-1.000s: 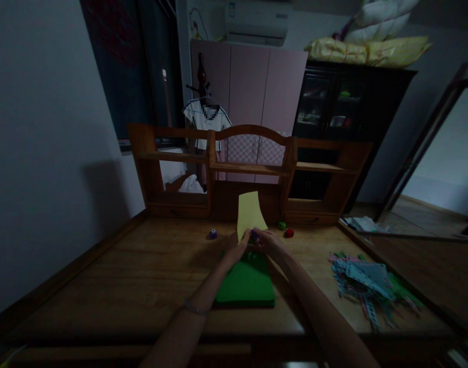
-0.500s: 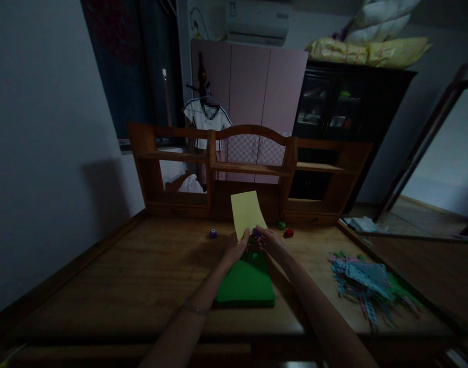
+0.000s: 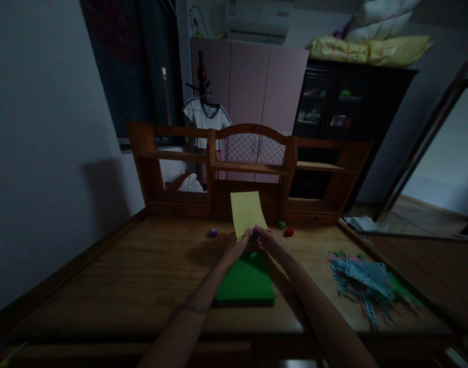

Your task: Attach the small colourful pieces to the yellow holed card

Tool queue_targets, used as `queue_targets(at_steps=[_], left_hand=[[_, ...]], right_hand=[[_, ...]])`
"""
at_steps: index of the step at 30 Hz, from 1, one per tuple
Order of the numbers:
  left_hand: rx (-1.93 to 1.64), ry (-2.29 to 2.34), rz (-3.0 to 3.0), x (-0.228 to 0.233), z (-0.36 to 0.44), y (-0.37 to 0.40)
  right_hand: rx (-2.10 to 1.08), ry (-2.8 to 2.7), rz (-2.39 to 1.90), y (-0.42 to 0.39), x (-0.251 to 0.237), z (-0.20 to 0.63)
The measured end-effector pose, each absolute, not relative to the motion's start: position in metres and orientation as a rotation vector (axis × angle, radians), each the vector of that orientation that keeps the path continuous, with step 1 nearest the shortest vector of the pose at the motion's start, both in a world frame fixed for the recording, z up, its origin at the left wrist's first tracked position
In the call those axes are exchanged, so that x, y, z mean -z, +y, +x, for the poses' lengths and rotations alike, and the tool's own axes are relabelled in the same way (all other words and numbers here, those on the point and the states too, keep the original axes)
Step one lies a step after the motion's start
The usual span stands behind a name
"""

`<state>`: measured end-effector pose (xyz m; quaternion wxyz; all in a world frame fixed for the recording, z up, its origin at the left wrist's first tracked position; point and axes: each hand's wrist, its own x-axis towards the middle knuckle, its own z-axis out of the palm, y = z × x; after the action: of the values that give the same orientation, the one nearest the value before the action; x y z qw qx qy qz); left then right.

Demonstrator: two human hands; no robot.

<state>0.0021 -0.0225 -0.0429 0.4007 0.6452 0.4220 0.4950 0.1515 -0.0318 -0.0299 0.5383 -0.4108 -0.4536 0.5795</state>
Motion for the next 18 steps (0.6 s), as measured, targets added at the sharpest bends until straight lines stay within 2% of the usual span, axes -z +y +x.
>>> queue_targets(at_steps=[18], left_hand=[[-1.269,1.116,1.677,0.0492,0.0057,-0.0180]], right_hand=[[-1.397,-1.042,-1.008,-0.0269,0.0361,0.1524]])
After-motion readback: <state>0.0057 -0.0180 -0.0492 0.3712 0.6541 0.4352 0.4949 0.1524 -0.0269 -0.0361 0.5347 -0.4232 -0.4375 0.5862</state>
